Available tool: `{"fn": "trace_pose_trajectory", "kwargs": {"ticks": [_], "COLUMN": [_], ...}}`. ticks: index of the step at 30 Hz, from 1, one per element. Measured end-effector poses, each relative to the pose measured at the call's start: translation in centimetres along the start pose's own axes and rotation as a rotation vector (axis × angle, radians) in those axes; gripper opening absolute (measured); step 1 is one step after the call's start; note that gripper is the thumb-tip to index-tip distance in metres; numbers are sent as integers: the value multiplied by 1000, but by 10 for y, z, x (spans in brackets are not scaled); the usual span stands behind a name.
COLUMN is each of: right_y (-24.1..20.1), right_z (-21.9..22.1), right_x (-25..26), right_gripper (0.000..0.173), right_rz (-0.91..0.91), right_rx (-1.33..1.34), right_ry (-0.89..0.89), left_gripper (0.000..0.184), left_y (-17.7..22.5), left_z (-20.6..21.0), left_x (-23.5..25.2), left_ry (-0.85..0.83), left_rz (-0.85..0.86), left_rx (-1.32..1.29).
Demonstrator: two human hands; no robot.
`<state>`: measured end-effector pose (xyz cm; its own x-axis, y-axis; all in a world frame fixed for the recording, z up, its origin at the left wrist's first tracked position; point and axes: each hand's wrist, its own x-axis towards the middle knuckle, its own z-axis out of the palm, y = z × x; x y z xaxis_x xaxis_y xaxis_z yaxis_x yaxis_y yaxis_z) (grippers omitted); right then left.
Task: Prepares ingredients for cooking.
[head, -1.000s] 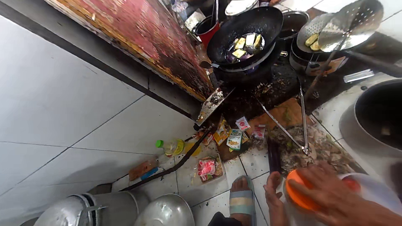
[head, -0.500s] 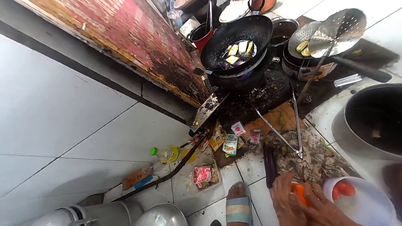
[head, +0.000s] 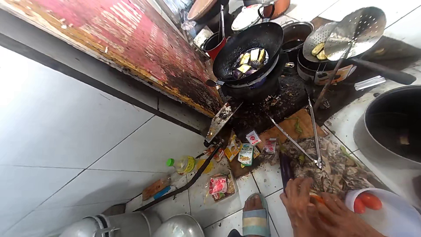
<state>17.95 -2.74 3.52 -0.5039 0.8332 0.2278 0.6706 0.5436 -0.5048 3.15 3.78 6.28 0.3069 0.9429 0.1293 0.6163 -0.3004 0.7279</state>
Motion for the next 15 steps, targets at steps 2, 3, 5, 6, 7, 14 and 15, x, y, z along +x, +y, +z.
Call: {"fn": "trace_pose_trajectory", "kwargs": {"ticks": [2,3,5,6,7,14,15], "right_y": [3,3,4,5,6,19,21], "right_z": [-5,-6,-7,-7,-9,-10,-9], "right_x": [-2,-4,-10,-13,-16,-33,-35], "right_gripper": [45,40,30,27,26,18,20], "right_rz": [41,71,111,117,115,12,16], "right_rx": [89,127,162,172,166,14,-22], "right_ry": [58,77,104,114,122,319,373], "left_gripper": [101,98,96,93,91,73,63], "left_y": [3,4,5,5,4,-5,-3], "left_z": [6,10,21,25,28,34,36], "left_x": [4,2,-6,-10,-14,-20,-20], "left_ry": [-24,-40,-78,-93,-118,-120,-105], "left_rz": [16,20,23,34,54,169,162], "left_rx": [-49,-52,5,56,105,290,332]}}
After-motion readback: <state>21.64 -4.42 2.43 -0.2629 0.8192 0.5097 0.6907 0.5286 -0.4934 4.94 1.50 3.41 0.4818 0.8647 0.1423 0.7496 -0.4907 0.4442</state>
